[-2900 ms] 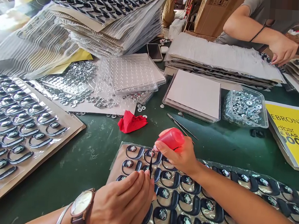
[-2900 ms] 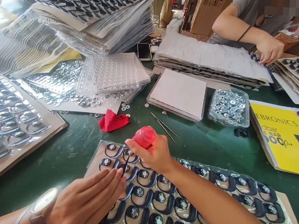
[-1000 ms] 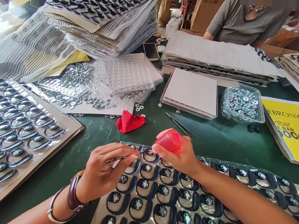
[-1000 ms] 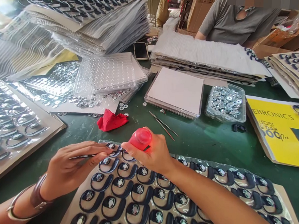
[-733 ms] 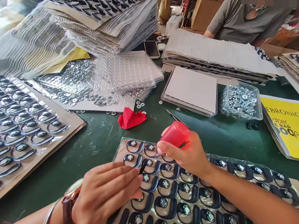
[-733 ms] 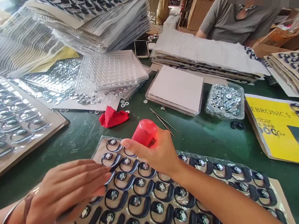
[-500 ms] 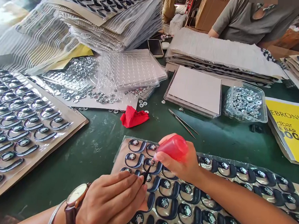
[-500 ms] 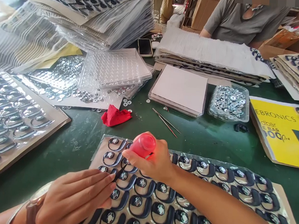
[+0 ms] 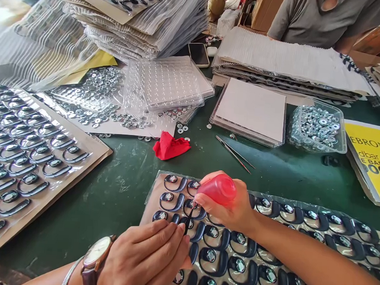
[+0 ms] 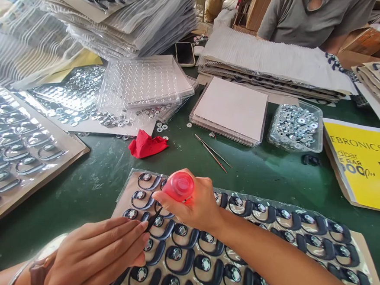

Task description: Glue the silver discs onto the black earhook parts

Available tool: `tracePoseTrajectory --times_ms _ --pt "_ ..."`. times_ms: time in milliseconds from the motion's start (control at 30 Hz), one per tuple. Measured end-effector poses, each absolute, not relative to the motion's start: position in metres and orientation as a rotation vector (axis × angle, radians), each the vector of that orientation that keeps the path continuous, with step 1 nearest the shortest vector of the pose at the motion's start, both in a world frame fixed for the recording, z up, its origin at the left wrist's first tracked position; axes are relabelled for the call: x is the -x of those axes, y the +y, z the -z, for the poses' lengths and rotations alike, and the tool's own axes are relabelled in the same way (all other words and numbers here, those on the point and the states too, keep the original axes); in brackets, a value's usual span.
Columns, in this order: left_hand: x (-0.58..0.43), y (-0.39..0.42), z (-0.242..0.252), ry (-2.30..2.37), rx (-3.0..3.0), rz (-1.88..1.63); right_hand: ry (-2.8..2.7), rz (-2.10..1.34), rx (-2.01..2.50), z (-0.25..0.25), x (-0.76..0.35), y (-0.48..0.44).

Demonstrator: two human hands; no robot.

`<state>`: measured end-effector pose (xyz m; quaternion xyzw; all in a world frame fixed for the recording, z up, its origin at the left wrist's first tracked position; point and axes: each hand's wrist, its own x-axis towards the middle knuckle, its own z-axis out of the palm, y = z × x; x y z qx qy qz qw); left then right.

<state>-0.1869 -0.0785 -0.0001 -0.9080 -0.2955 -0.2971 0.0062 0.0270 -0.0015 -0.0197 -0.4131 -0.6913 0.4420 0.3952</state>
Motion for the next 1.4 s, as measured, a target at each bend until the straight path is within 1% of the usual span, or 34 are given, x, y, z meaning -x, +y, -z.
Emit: tracePoseTrajectory --times_ms 333,567,700,833,1067,1400 --pt "0.189 -0.082 -0.002 -1.014 2.894 0.93 -1.671 -1.047 1.132 0.016 -0.027 -0.002" --pt "0.19 -0.08 0.0 -1.014 2.902 0.956 -1.671 -1.133 1.197 0.018 -0.027 -0.002" --pt "0.192 -0.079 0.0 -0.966 2.91 0.939 -1.701 -1.123 1.157 0.018 -0.027 -0.001" --pt "0.194 -0.077 -0.002 -0.988 2.944 0.935 -1.75 -1.094 1.231 0.016 -0.03 0.0" --pt "0.198 -0.064 -0.007 -0.862 3.012 0.929 -1.704 -1.21 1.23 0.016 -0.033 0.0" --pt "0.196 -0.05 -0.021 -0.939 3.08 0.974 -1.717 -1.217 1.222 0.017 -0.032 -0.002"
